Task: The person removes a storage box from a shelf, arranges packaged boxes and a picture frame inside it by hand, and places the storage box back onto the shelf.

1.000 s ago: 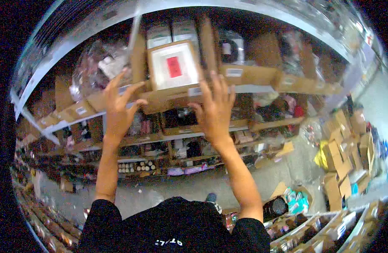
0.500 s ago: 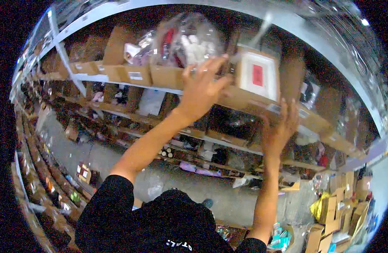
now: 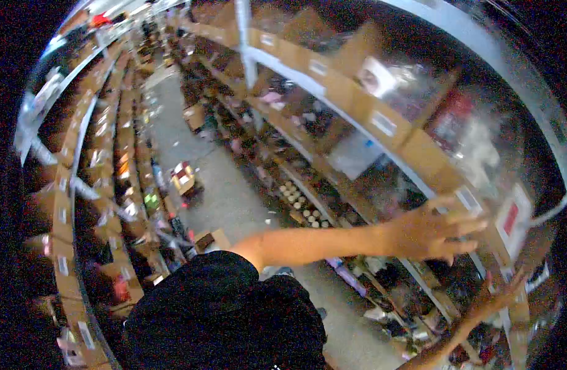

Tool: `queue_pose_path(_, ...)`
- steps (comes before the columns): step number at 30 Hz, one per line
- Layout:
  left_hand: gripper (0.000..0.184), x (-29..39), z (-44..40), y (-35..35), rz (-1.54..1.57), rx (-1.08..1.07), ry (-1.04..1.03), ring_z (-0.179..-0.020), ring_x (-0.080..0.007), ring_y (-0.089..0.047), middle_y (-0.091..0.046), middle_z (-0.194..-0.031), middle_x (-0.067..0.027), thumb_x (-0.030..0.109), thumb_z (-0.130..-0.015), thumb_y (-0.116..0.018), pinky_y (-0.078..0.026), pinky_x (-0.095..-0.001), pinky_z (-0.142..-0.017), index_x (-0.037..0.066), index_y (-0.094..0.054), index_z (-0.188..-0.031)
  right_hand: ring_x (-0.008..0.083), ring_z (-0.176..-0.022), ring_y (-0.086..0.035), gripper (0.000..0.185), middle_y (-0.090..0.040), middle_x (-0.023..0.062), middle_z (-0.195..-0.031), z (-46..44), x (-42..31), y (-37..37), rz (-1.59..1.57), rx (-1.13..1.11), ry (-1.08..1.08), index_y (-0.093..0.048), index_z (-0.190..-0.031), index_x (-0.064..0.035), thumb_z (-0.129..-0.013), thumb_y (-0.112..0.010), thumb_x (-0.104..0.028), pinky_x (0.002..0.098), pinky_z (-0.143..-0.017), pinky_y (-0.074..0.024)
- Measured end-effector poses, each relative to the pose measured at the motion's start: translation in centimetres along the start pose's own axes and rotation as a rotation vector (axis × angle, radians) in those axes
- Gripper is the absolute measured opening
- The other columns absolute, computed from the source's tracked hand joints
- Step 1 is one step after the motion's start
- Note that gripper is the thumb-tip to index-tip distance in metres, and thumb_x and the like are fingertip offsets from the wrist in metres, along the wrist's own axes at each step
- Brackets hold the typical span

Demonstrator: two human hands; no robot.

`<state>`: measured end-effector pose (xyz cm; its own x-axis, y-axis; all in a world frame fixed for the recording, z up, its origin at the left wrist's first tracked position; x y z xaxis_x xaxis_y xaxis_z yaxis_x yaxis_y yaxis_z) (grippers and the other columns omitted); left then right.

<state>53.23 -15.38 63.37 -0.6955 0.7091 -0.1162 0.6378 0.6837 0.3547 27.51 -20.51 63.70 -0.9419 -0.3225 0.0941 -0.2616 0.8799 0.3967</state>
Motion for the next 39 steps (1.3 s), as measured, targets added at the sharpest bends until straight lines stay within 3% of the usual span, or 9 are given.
queue_pose_path(9, 0.043, -5.4, 24.0, 5.1, -0.013, -0.347, 0.726, -0.118, -0.0278, -0.042, -0.045, -0.127, -0.0087, 0.032, -0.075, -0.065, -0.028, -0.0483, -0.093, 0.014, -0.054, -0.112, 0.0328, -0.123, -0.038, 0.061, -0.038, 0.0204, -0.134, 3.7, -4.2, 0.6, -0.1, 0.125, -0.136, -0.038, -0.132, -0.0016, -0.086, -0.057, -0.038, 0.0412, -0.102, -0.0303)
queue_pose_path(14, 0.035, -5.8, 44.0, 9.6, -0.124, -0.26, 1.172, -0.091, -0.0296, -0.058, -0.062, -0.096, -0.0122, 0.028, -0.073, -0.068, -0.044, -0.0406, -0.076, 0.01, -0.062, -0.103, 0.0292, -0.114, -0.046, 0.047, -0.045, 0.0182, -0.128, 8.7, -7.8, -0.6, -0.342, 0.039, -0.615, -0.044, -0.126, -0.002, -0.088, -0.056, -0.026, 0.0368, -0.097, -0.0351)
queue_pose_path(16, 0.036, -4.1, 55.4, 10.9, -0.035, -0.272, 1.426, -0.097, -0.0293, -0.058, -0.061, -0.104, -0.0137, 0.035, -0.081, -0.061, -0.044, -0.0395, -0.083, 0.008, -0.06, -0.105, 0.0258, -0.109, -0.049, 0.039, -0.05, 0.0147, -0.124, 11.8, -8.9, -2.1, -0.286, -0.051, -0.723, -0.045, -0.125, -0.0019, -0.088, -0.053, -0.015, 0.0356, -0.093, -0.0376)
queue_pose_path(19, 0.039, -0.7, 63.4, 14.1, -0.171, -0.547, 1.774, -0.094, -0.0288, -0.059, -0.063, -0.1, -0.0138, 0.036, -0.083, -0.058, -0.044, -0.0372, -0.081, 0.003, -0.059, -0.105, 0.0293, -0.12, -0.041, 0.051, -0.044, 0.0171, -0.131, 18.2, -9.9, -5.4, -0.485, -0.229, -0.878, -0.043, -0.127, 0.0, -0.087, -0.056, -0.028, 0.0376, -0.102, -0.0281)
queue_pose_path(24, 0.045, 5.2, 78.9, 16.7, 0.175, -0.357, 2.02, -0.08, -0.0214, -0.059, -0.063, -0.087, -0.0125, 0.038, -0.086, -0.055, -0.046, -0.0333, -0.071, -0.002, -0.058, -0.104, 0.0201, -0.109, -0.049, 0.037, -0.052, 0.0128, -0.119, 28.3, -12.2, -8.0, -0.624, -0.347, -0.998, -0.044, -0.123, 0.0017, -0.091, -0.051, -0.016, 0.0301, -0.094, -0.0361)
queue_pose_path(26, 0.045, 7.9, 83.8, 18.1, 0.202, -0.274, 2.378, -0.074, -0.0187, -0.058, -0.062, -0.083, -0.0116, 0.037, -0.086, -0.056, -0.047, -0.031, -0.064, -0.006, -0.059, -0.099, 0.0172, -0.102, -0.052, 0.038, -0.055, 0.0102, -0.114, 32.9, -12.5, -8.6, -0.608, -0.456, -1.096, -0.045, -0.122, 0.0011, -0.09, -0.053, -0.018, 0.0281, -0.09, -0.0384)
queue_pose_path(30, 0.048, 8.1, 79.3, 19.7, 0.115, -0.446, 2.303, -0.075, -0.0213, -0.059, -0.063, -0.084, -0.0147, 0.04, -0.085, -0.055, -0.047, -0.0327, -0.066, -0.007, -0.059, -0.095, 0.0125, -0.084, -0.057, 0.036, -0.06, 0.0077, -0.102, 39.4, -14.5, -8.6, -0.814, -0.53, -1.388, -0.048, -0.119, -0.0005, -0.09, -0.052, -0.021, 0.0259, -0.074, -0.044)
queue_pose_path(34, 0.053, 8.5, 90.8, 17.4, 0.323, -0.518, 2.22, -0.08, -0.0234, -0.06, -0.064, -0.086, -0.0163, 0.044, -0.085, -0.052, -0.047, -0.0344, -0.073, -0.007, -0.059, -0.097, 0.0117, -0.078, -0.057, 0.033, -0.061, 0.0073, -0.099, 44.3, -15.8, -8.2, -0.867, -0.626, -1.528, -0.05, -0.117, -0.0019, -0.091, -0.05, -0.023, 0.0243, -0.07, -0.0439)
queue_pose_path(39, 0.051, 4.7, 75.7, 16.3, 0.157, -0.717, 2.065, -0.087, -0.0312, -0.061, -0.063, -0.09, -0.0207, 0.045, -0.085, -0.05, -0.045, -0.0384, -0.078, -0.003, -0.059, -0.101, 0.0126, -0.079, -0.057, 0.033, -0.061, 0.0073, -0.096, 45.5, -16.1, -7.5, -0.906, -0.727, -1.598, -0.052, -0.114, -0.0018, -0.09, -0.052, -0.024, 0.0248, -0.071, -0.0455)
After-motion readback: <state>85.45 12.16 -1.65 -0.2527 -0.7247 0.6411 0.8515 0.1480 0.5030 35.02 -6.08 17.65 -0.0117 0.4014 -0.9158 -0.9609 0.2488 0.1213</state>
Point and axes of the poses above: each hand's wrist, its own z-axis away from the middle knuckle, its own y-axis out of the back of the hand, x = y × z, the point moved 7 cm from there along -z, towards the middle knuckle
